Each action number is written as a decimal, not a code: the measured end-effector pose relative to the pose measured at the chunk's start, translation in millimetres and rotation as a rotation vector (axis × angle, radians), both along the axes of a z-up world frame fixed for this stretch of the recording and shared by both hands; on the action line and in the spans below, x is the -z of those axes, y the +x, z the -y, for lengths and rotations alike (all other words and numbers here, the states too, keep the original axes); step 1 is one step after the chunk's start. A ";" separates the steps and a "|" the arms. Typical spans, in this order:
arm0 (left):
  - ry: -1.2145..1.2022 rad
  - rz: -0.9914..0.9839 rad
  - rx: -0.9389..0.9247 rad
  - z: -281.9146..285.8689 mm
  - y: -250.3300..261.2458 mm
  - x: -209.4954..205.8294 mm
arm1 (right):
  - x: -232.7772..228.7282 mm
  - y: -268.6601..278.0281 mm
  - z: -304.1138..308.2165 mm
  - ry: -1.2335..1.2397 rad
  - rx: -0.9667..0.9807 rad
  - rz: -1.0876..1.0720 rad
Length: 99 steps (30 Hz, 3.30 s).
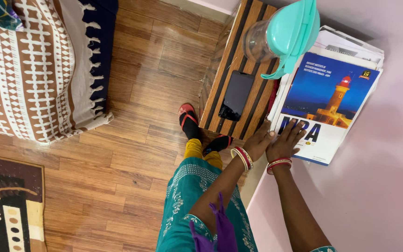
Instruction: The person organizes items on a table, smooths and arranges a large patterned bedspread, and positions pillows.
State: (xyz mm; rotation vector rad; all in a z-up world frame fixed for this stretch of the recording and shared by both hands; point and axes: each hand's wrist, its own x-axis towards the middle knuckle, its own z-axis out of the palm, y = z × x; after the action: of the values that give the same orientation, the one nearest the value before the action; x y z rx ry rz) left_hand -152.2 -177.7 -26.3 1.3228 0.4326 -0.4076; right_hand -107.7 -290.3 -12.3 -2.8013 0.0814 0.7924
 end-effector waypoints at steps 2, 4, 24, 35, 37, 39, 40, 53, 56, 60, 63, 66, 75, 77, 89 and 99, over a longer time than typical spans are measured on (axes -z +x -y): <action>-0.029 -0.018 -0.021 0.9 -2.9 1.7 | 3.1 -1.3 3.4 -0.027 -0.002 -0.014; -0.003 -0.047 -0.042 3.6 -2.8 4.3 | 10.3 -4.9 8.7 -0.049 -0.002 -0.025; -0.034 -0.117 0.036 -6.1 -7.2 15.2 | 22.5 -14.3 39.0 0.178 -0.183 0.124; 0.014 -0.059 0.052 8.3 -5.4 27.9 | 24.2 -8.9 -3.1 -0.238 0.021 -0.085; 0.025 -0.055 0.067 4.6 -3.4 24.0 | 42.0 -9.6 5.7 -0.256 -0.005 -0.069; 0.067 -0.024 0.082 3.4 -0.3 19.9 | 53.4 -16.8 26.2 -0.075 -0.181 0.223; 0.095 0.002 0.099 4.9 -2.0 17.0 | 55.9 -17.0 34.3 -0.078 -0.184 0.219; -0.053 -0.088 0.009 2.8 -8.5 4.9 | 2.9 -4.7 29.5 0.072 -0.152 0.193; -0.030 -0.076 0.046 0.6 -5.2 8.1 | 10.1 -5.9 32.9 0.079 -0.173 0.292; -0.026 -0.063 0.015 2.4 -4.5 13.4 | -3.2 1.3 23.3 -0.025 -0.291 0.465; 0.017 -0.060 0.062 -3.6 -1.0 17.0 | -35.3 6.1 17.6 0.067 0.109 0.136; 0.005 -0.066 0.072 -1.0 -3.5 17.4 | -39.6 2.6 9.9 0.043 -0.020 0.275; -0.125 -0.111 -0.065 -11.5 -1.8 7.6 | -2.3 -29.0 -13.1 -0.107 -0.173 0.408; -0.125 -0.119 -0.083 -15.4 2.7 10.5 | 6.0 -23.4 -13.7 -0.058 -0.176 0.403; 0.014 -0.010 -0.252 18.8 -9.0 38.6 | -57.4 -9.5 15.2 0.250 -0.005 0.151; 0.198 0.055 -0.142 18.8 -7.8 4.9 | -55.2 -3.5 45.4 0.355 0.004 0.025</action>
State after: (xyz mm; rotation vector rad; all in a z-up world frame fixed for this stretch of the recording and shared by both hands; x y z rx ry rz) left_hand -160.0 -196.5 -31.2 1.4813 0.5278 -0.2133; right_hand -111.3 -335.7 42.8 -2.4734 -0.0537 0.6935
